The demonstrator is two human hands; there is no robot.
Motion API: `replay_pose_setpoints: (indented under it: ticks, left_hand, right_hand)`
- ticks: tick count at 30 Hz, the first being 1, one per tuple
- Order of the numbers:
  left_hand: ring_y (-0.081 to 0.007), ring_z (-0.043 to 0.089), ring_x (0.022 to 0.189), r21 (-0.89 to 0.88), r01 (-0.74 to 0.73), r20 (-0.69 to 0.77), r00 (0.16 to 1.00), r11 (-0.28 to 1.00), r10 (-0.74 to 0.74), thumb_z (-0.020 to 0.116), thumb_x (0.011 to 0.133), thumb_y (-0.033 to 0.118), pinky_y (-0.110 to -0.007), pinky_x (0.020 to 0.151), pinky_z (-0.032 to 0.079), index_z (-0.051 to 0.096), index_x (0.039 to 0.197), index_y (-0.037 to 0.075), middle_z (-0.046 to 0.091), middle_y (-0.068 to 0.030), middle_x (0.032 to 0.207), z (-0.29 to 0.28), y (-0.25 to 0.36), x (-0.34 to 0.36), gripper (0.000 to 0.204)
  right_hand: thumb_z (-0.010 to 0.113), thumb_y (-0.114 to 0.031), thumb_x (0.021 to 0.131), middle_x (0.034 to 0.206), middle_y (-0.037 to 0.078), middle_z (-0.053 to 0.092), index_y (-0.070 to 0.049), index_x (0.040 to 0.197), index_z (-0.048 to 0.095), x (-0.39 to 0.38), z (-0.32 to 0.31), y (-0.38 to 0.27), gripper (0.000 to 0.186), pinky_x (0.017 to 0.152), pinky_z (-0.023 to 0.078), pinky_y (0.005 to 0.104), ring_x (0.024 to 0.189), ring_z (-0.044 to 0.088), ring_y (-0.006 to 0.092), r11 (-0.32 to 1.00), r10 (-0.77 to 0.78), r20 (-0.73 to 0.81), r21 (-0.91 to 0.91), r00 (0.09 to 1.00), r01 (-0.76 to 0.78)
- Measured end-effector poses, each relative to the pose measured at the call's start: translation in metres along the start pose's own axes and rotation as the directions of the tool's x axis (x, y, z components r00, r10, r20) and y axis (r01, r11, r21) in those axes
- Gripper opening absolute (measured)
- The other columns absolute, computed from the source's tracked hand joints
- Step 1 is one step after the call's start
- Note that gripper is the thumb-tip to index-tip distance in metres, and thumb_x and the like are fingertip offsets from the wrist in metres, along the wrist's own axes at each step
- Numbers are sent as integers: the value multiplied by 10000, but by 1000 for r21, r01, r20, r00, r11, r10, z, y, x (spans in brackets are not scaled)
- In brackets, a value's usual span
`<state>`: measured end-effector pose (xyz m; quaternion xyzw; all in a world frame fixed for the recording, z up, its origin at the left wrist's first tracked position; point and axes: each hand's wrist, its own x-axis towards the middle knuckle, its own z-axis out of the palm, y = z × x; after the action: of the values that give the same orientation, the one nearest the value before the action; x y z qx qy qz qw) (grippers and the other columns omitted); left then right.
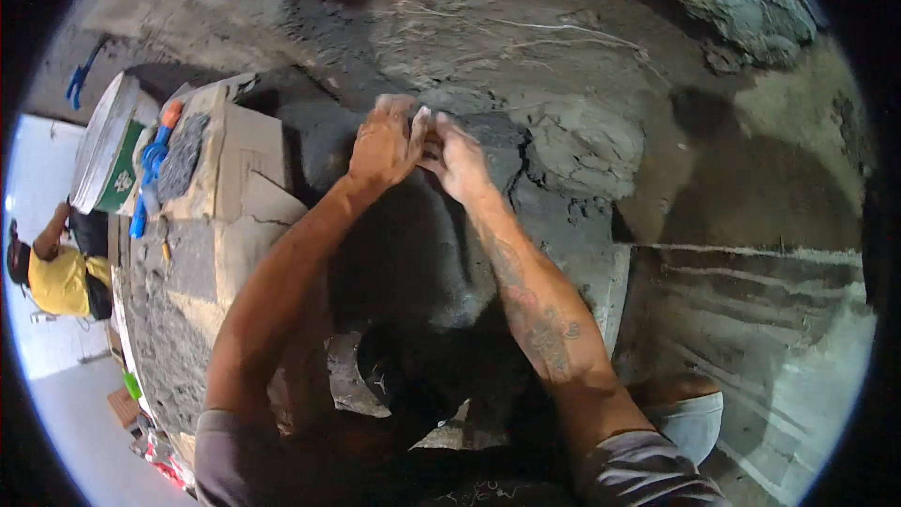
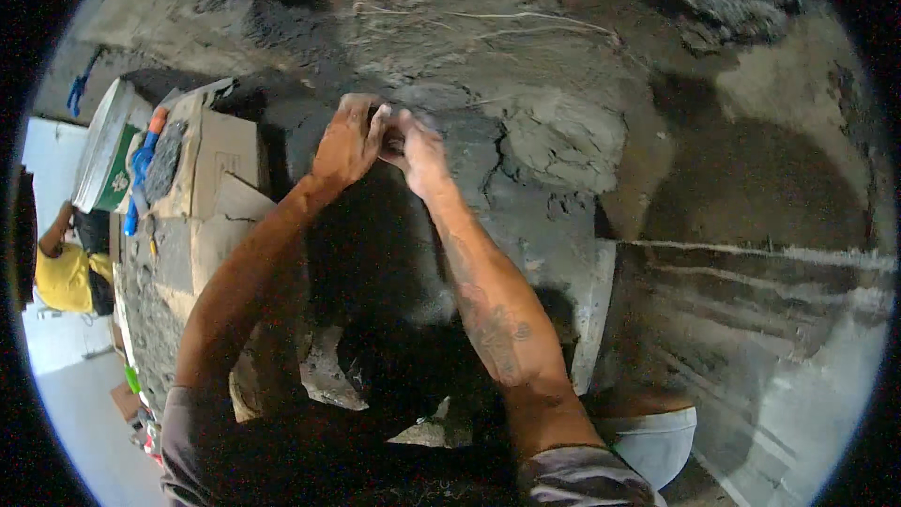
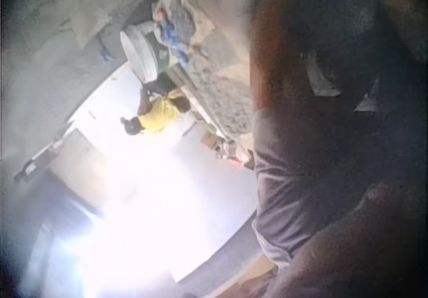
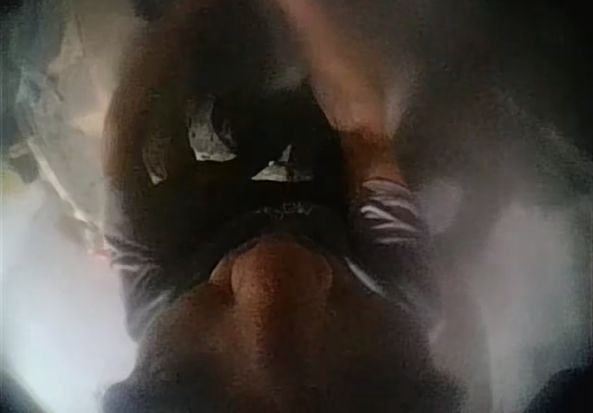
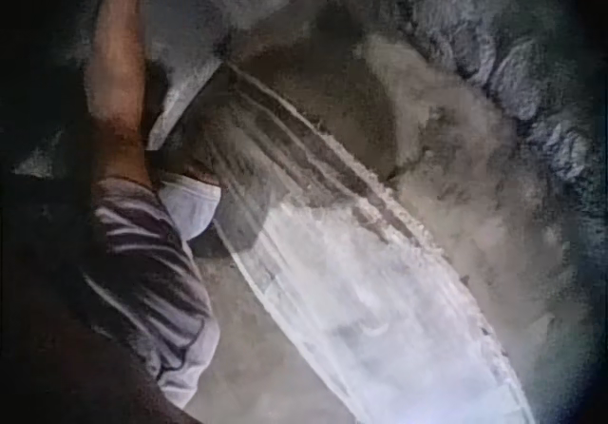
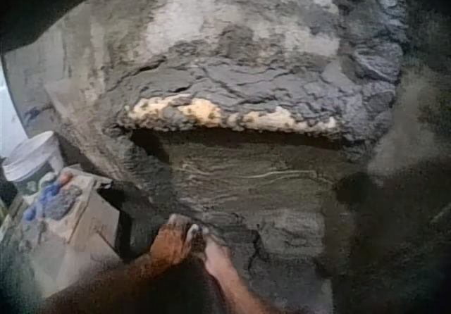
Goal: The person threads a wire through a channel in a concrete wall, pulling it through using their hands.
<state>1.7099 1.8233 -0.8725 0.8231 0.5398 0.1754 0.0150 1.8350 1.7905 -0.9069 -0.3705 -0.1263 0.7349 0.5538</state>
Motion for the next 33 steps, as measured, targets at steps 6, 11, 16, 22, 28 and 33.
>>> replay_pose_setpoints:
  ticks: [6, 11, 16, 22, 28, 33]
  left_hand:
    - [-417, 596, 765, -333, 13, 389, 913, 943, 125, 510, 913, 326, -425, 744, 483, 629, 959, 15, 628, -217, 820, -18, -4, 45, 336]
    - [-190, 629, 752, -353, 67, 732, 641, 933, 231, 564, 875, 277, -317, 706, 496, 689, 992, 31, 702, -87, 861, -3, 27, 100, 299]
    - [-168, 633, 768, -476, -337, 420, 724, 812, 547, 538, 865, 195, -312, 701, 498, 693, 959, 0, 694, -96, 863, 12, 15, 100, 266]
    - [-191, 625, 509, -710, 157, 432, 867, 687, 248, 508, 906, 167, -315, 547, 504, 648, 922, -69, 658, -114, 697, 0, 33, 75, 275]
    - [-192, 638, 483, -656, 251, 477, 869, 712, 133, 472, 921, 179, -302, 530, 511, 641, 958, -65, 625, -119, 599, -35, 57, 61, 299]
    - [-238, 656, 517, -616, 16, 337, 909, 788, 245, 500, 898, 188, -340, 563, 525, 643, 978, -43, 630, -187, 632, -67, 101, 33, 283]
  right_hand:
    - [384, -124, 951, 881, 72, 670, 1, 1002, 623, 2, 28, 3, 274, 714, 505, 353, 835, 647, 220, 961, -252, -167, -159, 953, 226]
    - [474, -115, 839, 884, 265, 639, 66, 914, 612, 4, 12, -30, 239, 784, 474, 437, 900, 629, 356, 225, -344, 187, -935, 920, 274]
    - [530, -132, 861, 1134, 200, 602, 59, 1012, 603, -29, 7, -84, 255, 839, 495, 333, 1029, 593, 231, 385, -56, 143, -910, 988, 154]
    - [483, -37, 889, 878, 202, 603, 98, 1042, 471, -32, -51, -115, 205, 526, 598, 370, 660, 653, 272, 886, -367, -511, -446, 777, 124]
    - [463, -107, 953, 888, 196, 589, 78, 975, 444, -1, -62, -136, 187, 577, 601, 401, 733, 648, 288, 950, -240, -588, -307, 773, 61]
    - [451, -91, 910, 800, 138, 561, 32, 933, 475, 4, -64, -159, 128, 494, 508, 387, 629, 572, 230, 974, -224, -533, -107, 816, 197]
